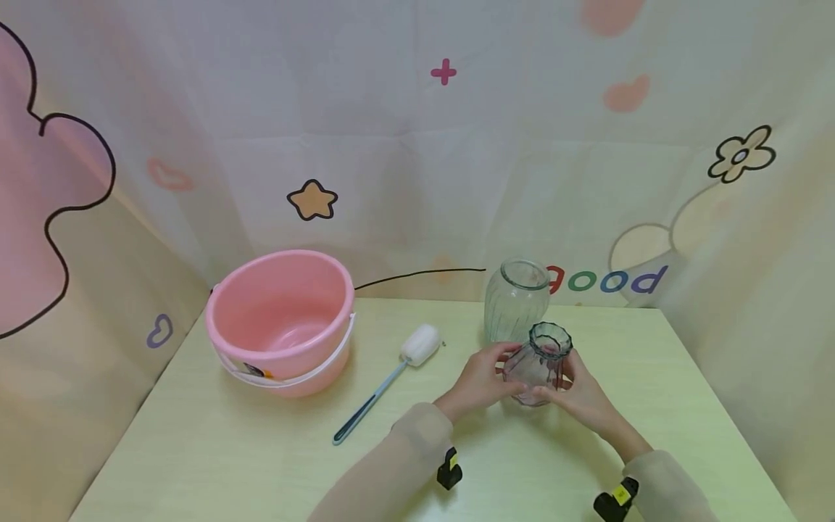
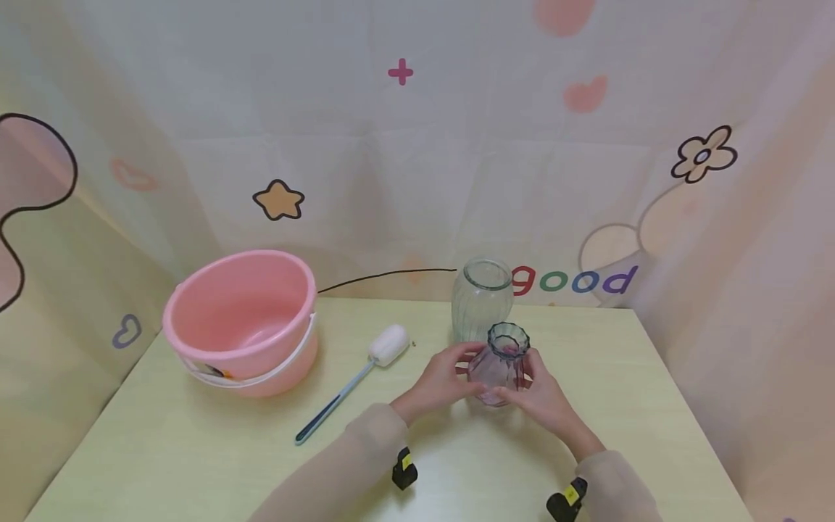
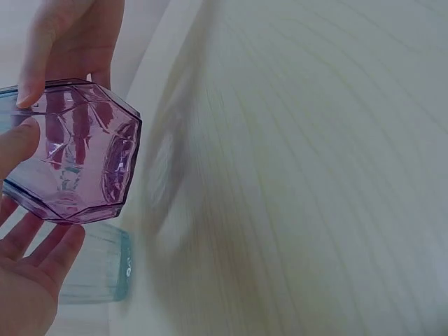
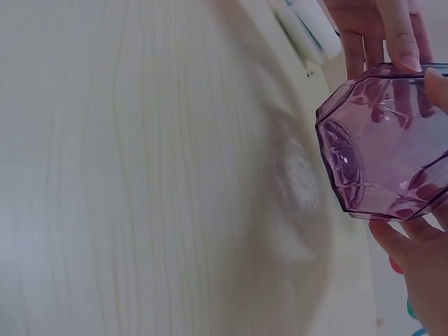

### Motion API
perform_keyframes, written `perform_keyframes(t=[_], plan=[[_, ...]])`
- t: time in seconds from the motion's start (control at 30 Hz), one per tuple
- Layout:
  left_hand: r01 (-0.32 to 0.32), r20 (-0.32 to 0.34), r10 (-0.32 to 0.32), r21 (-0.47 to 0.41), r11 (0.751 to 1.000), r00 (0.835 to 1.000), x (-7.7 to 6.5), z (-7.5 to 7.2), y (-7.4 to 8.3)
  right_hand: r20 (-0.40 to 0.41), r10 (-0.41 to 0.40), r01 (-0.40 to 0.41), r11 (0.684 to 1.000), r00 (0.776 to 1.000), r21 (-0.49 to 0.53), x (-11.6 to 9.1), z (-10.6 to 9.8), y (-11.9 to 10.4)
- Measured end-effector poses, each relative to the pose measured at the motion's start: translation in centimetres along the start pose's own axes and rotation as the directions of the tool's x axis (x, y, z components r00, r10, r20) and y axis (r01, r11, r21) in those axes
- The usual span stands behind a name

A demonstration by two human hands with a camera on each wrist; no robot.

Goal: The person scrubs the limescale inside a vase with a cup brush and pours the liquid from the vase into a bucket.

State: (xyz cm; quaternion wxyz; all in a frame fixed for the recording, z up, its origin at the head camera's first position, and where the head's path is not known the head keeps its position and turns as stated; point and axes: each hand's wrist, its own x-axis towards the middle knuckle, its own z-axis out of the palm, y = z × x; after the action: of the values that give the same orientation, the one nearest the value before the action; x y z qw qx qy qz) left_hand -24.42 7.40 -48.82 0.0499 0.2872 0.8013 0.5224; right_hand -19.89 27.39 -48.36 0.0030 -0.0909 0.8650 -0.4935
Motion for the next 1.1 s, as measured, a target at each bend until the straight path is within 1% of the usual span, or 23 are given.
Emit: perform_keyframes(t=[0.1, 0.23, 0.37, 0.57, 0.67, 0.83, 0.9, 0.97, 1.1], plan=[[0.021, 0.004, -0.021, 0.009, 1.0, 1.0, 0.7, 0.7, 0.3, -0.017, 0.0, 0.0, 1.0, 1.0, 0.009, -0.1, -0.6, 0.4], [0.054, 0.001, -0.054, -0.014, 0.998, 0.999, 1.5, 1.5, 0.6, -0.033, 0.004, -0.004, 1.0, 0.999, 0.008, 0.1, -1.4, 1.1], [0.083, -0.024, -0.084, -0.036, 0.996, 0.996, 2.2, 2.4, 1.0, -0.04, 0.028, -0.029, 0.999, 0.999, -0.018, 0.3, -2.1, 1.8], [0.119, -0.112, -0.114, 0.036, 0.992, 0.987, 3.3, 4.0, 1.3, -0.058, 0.087, -0.089, 0.995, 0.995, -0.038, 0.6, -3.2, 2.8], [0.125, -0.148, -0.114, 0.065, 0.99, 0.982, 3.7, 4.7, 1.4, -0.063, 0.103, -0.106, 0.994, 0.993, -0.03, 0.7, -3.5, 3.2], [0.141, -0.163, -0.123, 0.106, 0.984, 0.979, 4.4, 5.4, 1.7, -0.068, 0.109, -0.109, 0.994, 0.992, -0.002, 1.0, -4.0, 3.9], [0.159, -0.161, -0.14, 0.107, 0.982, 0.977, 4.6, 5.6, 1.8, -0.064, 0.112, -0.112, 0.994, 0.992, -0.001, 1.1, -4.2, 3.9], [0.174, -0.159, -0.159, 0.089, 0.981, 0.974, 4.8, 5.8, 1.9, -0.062, 0.118, -0.118, 0.993, 0.991, -0.003, 1.2, -4.4, 4.0], [0.172, -0.165, -0.154, 0.1, 0.98, 0.974, 5.1, 6.4, 2.0, -0.085, 0.119, -0.121, 0.993, 0.989, -0.017, 1.0, -4.6, 4.3]])
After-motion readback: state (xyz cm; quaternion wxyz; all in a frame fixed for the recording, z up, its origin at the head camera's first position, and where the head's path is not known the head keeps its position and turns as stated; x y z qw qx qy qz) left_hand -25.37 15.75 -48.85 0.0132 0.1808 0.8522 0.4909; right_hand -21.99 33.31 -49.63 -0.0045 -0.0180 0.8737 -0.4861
